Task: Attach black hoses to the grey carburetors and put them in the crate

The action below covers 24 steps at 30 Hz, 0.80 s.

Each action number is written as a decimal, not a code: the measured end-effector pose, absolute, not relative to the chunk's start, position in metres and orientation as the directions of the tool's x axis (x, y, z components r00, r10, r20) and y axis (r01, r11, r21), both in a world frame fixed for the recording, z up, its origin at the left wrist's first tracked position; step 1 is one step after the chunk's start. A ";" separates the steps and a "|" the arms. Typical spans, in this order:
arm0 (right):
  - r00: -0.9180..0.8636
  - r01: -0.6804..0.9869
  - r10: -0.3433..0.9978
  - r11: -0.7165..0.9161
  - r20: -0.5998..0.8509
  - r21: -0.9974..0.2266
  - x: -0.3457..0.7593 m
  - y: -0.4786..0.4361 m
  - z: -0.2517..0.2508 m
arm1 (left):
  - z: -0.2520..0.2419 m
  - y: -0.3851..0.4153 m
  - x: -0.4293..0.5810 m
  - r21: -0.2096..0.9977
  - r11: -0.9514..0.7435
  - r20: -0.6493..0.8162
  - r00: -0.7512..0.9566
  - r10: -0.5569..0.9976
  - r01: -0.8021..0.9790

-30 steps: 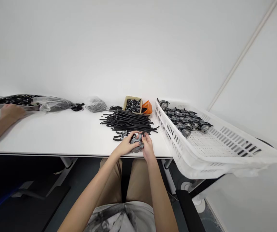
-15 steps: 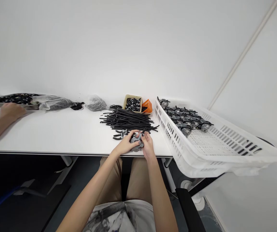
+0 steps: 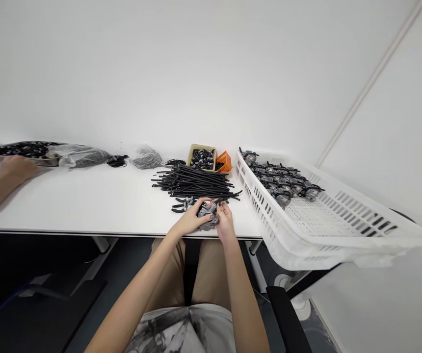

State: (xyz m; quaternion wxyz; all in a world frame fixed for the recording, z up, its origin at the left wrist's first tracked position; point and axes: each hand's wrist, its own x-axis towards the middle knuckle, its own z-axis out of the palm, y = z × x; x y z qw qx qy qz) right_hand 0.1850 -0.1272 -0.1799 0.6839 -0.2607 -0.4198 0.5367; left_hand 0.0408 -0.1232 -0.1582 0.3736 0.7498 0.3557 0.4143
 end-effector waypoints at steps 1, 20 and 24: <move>0.071 -0.518 0.953 0.286 0.293 -0.806 0.185 -0.127 -0.180 | -0.158 -0.123 0.041 0.857 -0.468 0.357 0.407 0.841 0.217; 0.094 -0.477 0.954 0.294 0.284 -0.829 0.184 -0.127 -0.178 | -0.157 -0.125 0.040 0.867 -0.452 0.340 0.413 0.845 0.209; 0.095 -0.475 0.955 0.292 0.282 -0.830 0.183 -0.126 -0.178 | -0.159 -0.124 0.041 0.867 -0.447 0.334 0.407 0.850 0.221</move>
